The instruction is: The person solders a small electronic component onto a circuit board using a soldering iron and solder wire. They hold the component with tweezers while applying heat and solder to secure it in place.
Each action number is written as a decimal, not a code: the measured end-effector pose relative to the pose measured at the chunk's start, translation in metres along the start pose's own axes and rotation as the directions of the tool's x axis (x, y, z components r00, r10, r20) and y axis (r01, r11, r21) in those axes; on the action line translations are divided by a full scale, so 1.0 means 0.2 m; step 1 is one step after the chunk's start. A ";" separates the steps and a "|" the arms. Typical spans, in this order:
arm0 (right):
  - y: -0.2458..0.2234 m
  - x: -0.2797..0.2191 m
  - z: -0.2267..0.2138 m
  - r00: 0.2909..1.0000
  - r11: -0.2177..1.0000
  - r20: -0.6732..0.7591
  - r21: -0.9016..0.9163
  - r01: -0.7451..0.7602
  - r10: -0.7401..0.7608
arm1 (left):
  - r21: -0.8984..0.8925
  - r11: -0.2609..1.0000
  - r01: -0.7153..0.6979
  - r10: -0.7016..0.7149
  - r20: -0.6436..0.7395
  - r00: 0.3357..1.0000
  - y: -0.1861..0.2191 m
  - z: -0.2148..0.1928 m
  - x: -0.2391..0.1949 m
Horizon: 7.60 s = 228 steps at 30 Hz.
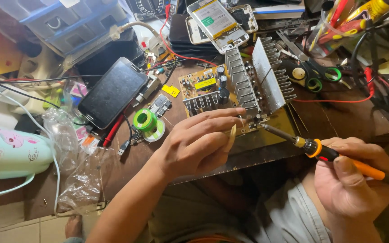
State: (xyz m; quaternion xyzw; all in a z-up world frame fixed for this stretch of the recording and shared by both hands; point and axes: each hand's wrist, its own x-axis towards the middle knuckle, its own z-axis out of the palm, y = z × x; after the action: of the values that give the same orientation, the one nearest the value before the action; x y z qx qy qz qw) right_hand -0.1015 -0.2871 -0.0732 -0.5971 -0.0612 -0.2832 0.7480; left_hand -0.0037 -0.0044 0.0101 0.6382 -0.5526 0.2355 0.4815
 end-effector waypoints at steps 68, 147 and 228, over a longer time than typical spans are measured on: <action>-0.01 -0.01 0.02 0.989 0.999 -0.143 0.027 -0.037 0.040 | -0.015 0.952 0.306 -0.305 0.018 0.952 -0.02 0.02 -0.06; -0.11 0.06 0.11 0.694 0.687 0.601 -0.307 0.659 -0.397 | 0.463 0.863 0.200 -0.352 0.269 0.896 0.15 -0.01 -0.29; -0.20 -0.03 0.27 0.871 0.776 0.211 -0.576 -0.256 0.444 | 0.412 0.834 0.368 -0.403 -0.002 0.915 0.23 0.06 -0.39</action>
State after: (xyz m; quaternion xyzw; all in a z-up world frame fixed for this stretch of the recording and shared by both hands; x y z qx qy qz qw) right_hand -0.1134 -0.2396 -0.0257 -0.8198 0.0068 -0.0368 0.5714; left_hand -0.0707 0.0255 -0.0431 0.8312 -0.3718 0.2154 0.3527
